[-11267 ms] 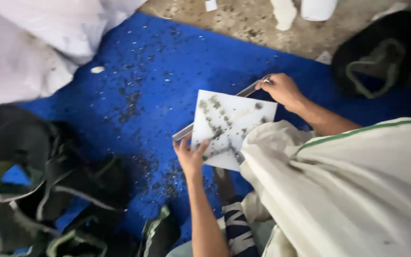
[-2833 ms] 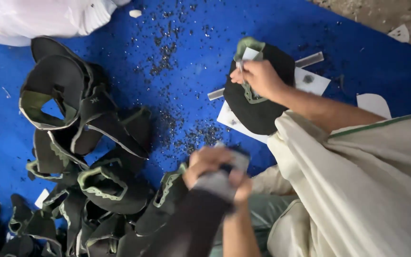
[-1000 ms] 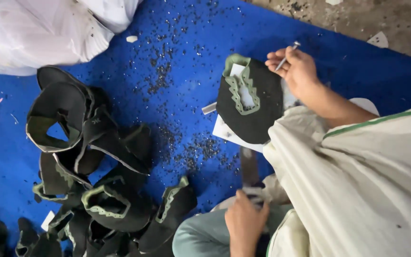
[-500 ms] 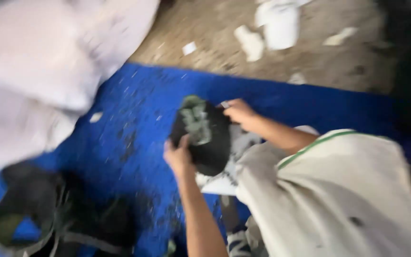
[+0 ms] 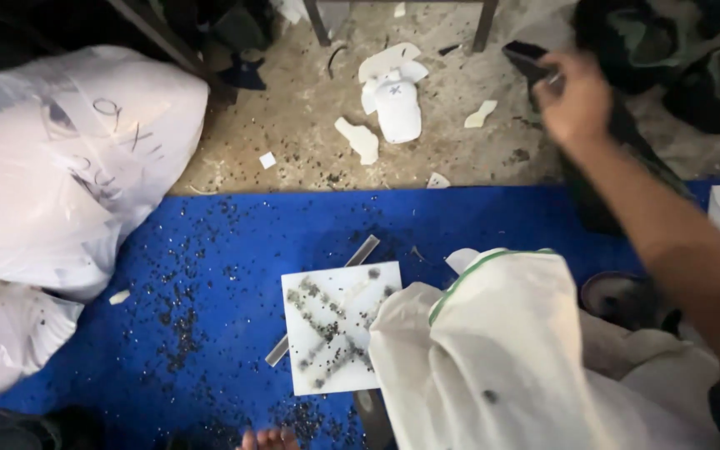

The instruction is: The recorder is using a metal punch and a hammer to punch holes and attach metal eyelets or studs into shoe upper components.

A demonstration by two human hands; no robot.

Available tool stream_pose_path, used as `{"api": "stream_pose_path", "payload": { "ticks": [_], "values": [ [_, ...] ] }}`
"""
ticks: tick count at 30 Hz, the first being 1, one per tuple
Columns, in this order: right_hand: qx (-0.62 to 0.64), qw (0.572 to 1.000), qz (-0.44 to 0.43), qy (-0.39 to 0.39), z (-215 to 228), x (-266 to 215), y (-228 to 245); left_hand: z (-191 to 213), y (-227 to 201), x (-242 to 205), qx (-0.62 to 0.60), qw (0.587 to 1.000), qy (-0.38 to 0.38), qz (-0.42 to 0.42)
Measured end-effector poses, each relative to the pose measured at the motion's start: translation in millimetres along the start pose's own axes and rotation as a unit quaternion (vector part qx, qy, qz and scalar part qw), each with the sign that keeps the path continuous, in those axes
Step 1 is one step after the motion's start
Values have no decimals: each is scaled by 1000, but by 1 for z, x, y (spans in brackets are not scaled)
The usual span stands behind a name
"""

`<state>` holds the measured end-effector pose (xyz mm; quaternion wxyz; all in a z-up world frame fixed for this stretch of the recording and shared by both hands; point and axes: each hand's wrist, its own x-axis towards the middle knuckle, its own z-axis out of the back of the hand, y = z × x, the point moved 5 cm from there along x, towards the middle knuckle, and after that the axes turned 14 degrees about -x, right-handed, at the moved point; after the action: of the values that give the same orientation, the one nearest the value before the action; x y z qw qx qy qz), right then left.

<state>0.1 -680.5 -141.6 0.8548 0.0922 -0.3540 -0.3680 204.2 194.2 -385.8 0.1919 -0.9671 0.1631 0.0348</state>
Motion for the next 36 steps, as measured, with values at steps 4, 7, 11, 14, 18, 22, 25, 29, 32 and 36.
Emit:
{"api": "stream_pose_path", "payload": {
  "ticks": [4,7,11,14,18,22,25,29,32,36],
  "values": [
    [-200,966,-88,136,5,0,-81,6,73,32,11,998,3,60],
    [-179,911,-114,354,4,-45,-35,14,93,37,111,992,-41,43],
    [139,874,-34,464,14,-90,48,17,120,39,64,987,-6,147],
    [302,867,-144,369,13,-63,-14,21,130,29,28,975,11,218],
    [-168,968,-87,164,29,9,-237,21,153,42,-30,953,52,296],
    [-324,899,-129,266,3,-7,-364,21,137,20,-77,928,75,356],
    [-298,883,-134,337,-32,-14,-340,17,149,36,-117,902,119,399],
    [-186,886,-151,397,-31,-22,-152,34,110,-5,-9,949,-40,313],
    [-5,891,13,453,-38,-30,-19,22,88,-17,75,964,-99,235],
    [250,840,125,465,26,-34,94,-31,81,-52,176,950,-156,204]
  ]
}}
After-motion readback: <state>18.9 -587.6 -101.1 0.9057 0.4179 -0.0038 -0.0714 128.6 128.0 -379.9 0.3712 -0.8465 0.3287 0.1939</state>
